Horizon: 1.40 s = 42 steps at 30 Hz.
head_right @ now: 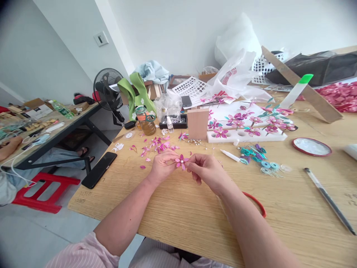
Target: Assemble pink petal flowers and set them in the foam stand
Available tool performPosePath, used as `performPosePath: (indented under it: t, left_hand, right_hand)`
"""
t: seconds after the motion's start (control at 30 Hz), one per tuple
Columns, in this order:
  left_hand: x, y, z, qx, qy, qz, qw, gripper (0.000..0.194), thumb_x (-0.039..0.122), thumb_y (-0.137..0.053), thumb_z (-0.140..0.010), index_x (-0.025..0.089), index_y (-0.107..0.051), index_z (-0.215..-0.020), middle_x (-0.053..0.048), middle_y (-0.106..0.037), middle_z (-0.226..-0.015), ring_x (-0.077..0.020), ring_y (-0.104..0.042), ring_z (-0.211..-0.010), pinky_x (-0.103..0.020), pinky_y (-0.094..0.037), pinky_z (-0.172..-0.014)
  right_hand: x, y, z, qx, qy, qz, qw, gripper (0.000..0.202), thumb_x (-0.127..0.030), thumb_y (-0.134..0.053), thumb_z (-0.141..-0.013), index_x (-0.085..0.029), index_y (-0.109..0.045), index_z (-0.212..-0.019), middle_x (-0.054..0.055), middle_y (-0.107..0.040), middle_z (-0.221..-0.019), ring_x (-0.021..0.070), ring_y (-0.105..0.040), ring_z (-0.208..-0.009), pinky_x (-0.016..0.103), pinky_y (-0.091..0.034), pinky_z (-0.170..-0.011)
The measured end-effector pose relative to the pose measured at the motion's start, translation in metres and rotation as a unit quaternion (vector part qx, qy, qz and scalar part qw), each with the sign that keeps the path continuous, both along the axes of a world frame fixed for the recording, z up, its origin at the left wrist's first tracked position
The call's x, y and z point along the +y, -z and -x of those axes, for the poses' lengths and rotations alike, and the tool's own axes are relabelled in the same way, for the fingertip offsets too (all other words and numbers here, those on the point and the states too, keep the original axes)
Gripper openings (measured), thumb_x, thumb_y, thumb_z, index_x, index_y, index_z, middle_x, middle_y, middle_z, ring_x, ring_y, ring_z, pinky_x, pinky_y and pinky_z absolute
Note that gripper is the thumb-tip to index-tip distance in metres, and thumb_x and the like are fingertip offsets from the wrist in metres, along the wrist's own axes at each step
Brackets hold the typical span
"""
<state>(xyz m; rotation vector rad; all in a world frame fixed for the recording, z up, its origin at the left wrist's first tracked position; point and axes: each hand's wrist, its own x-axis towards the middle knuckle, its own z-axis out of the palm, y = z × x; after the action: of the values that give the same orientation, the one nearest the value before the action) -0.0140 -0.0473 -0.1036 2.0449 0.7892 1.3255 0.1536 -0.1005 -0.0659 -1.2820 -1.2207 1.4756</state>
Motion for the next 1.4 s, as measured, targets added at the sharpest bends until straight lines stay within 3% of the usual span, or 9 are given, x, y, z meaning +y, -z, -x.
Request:
performPosePath:
  t: [0.37,1.4]
  left_hand:
    - [-0.003,0.0011,-0.0014,0.028,-0.016,-0.062,0.998,0.022,0.035,-0.062,-0.081,0.019,-0.07,-0.068,-0.005,-0.07,-0.068,-0.0157,-0.06,-0.066,-0.032,-0.048,-0.066]
    - [-0.0048,-0.0028,-0.0011,0.029,-0.02,-0.063,0.997,0.027,0.033,-0.057,-0.085,0.016,-0.07,-0.069,-0.005,-0.068,-0.064,-0.0128,-0.059,-0.059,-0.028,-0.046,-0.061]
  right_hand:
    - [0.0016,0.0035,0.002,0.058,0.005,0.023,0.998,0.033,-0.044,-0.073,-0.062,-0.017,-0.055,-0.057,-0.002,-0.053,-0.051,0.0067,-0.042,-0.04,0.019,-0.031,-0.034]
    - [0.0006,0.0028,0.0059,0.126,0.014,0.017,0.992,0.032,-0.039,-0.08,-0.06,-0.015,-0.059,-0.057,-0.003,-0.053,-0.053,0.0035,-0.041,-0.039,0.015,-0.029,-0.032]
